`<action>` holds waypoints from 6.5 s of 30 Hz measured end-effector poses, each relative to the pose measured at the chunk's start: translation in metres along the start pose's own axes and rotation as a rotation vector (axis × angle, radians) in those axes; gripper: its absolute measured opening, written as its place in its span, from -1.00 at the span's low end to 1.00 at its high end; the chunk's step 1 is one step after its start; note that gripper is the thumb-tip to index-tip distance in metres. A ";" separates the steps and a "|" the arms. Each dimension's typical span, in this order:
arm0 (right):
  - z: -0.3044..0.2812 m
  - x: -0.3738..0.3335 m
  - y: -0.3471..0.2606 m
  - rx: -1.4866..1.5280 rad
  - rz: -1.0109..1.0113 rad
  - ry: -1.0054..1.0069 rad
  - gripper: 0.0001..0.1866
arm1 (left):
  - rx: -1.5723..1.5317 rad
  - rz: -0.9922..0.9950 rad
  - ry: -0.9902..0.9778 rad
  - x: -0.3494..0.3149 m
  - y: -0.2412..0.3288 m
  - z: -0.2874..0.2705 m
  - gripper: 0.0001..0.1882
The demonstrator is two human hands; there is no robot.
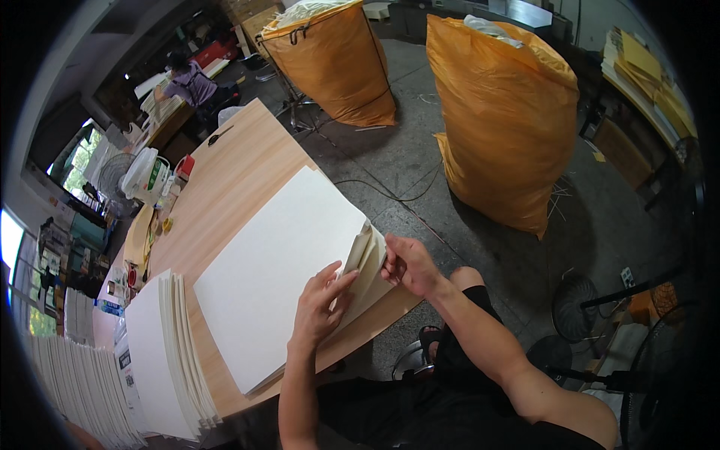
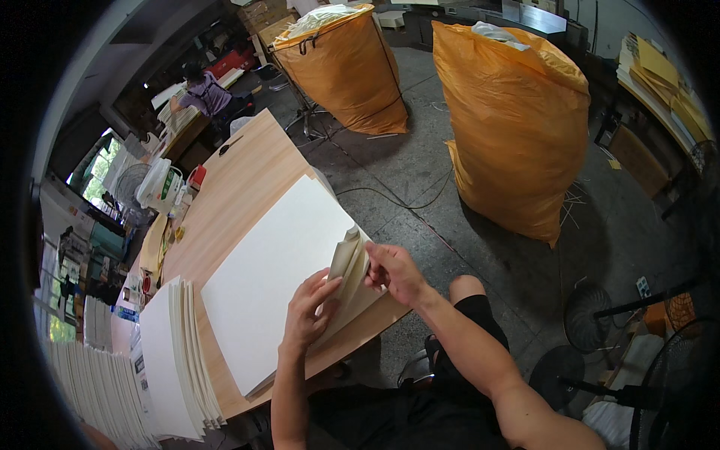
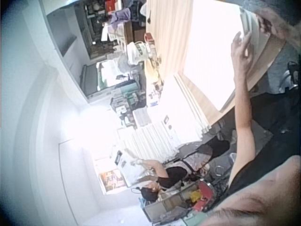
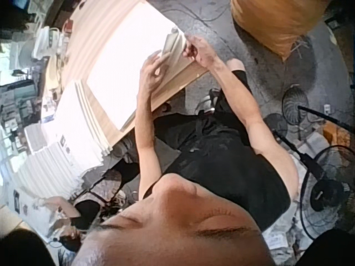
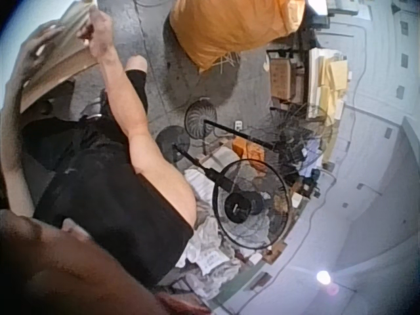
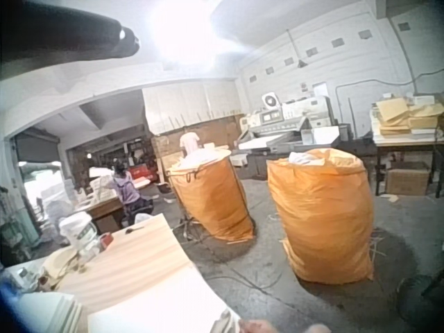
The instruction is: The person uses their hands to separate and align individual sheets of paper from a large stack, then moves the processed stacks across the table.
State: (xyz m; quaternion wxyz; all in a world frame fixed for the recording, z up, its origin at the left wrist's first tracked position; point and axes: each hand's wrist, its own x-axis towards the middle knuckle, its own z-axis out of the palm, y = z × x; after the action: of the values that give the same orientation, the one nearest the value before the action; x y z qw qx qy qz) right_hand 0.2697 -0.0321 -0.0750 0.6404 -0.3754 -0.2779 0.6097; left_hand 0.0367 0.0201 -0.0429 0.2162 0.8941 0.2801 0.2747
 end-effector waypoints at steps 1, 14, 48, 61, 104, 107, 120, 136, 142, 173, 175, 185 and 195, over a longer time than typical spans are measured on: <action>-0.001 0.000 0.001 -0.100 -0.005 0.024 -0.63 | 0.028 0.002 0.025 0.000 0.000 0.001 -0.51; -0.002 0.003 -0.009 -0.108 0.029 -0.004 -0.66 | 0.046 0.019 -0.022 0.002 0.005 0.001 -0.37; -0.010 -0.022 -0.042 -1.215 -0.060 0.122 -0.48 | 0.263 0.048 -0.032 0.013 0.007 0.012 -0.28; 0.017 -0.008 0.014 -0.759 -0.408 0.295 -0.58 | 0.152 0.047 -0.078 0.020 0.000 0.002 -0.51; -0.012 0.003 0.004 -0.087 0.080 -0.010 -0.64 | 0.224 0.080 -0.125 0.018 0.004 0.002 -0.46; -0.009 0.003 0.001 -0.129 0.068 -0.015 -0.63 | 0.221 0.074 -0.121 0.017 -0.001 0.002 -0.41; -0.018 -0.001 0.007 -0.425 -0.147 -0.034 -0.52 | 0.213 0.022 -0.177 0.022 0.011 -0.002 -0.45; -0.034 -0.002 0.010 -0.188 -0.028 -0.075 -0.64 | 0.207 0.029 -0.193 0.022 0.011 -0.005 -0.46; -0.021 -0.003 0.019 -0.644 -0.240 0.055 -0.64 | 0.170 0.002 -0.121 0.019 0.003 0.004 -0.45; -0.024 0.003 0.017 -0.581 -0.183 -0.031 -0.62 | 0.247 0.036 -0.149 0.019 0.008 0.005 -0.48; -0.019 0.003 0.007 -0.295 -0.007 -0.068 -0.63 | 0.245 0.053 -0.136 0.020 0.009 0.003 -0.49; -0.018 0.002 0.008 -0.168 0.031 -0.056 -0.64 | 0.286 0.073 -0.126 0.019 0.003 0.006 -0.35; 0.027 -0.060 0.007 0.115 -0.069 0.335 -0.66 | 0.229 0.046 -0.154 0.022 0.012 -0.001 -0.38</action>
State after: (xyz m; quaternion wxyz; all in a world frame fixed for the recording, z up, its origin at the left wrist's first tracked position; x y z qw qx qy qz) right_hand 0.2375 -0.0880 -0.0588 0.7185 -0.4247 -0.1449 0.5314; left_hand 0.0565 0.0249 -0.0275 0.1274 0.9374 0.2719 0.1764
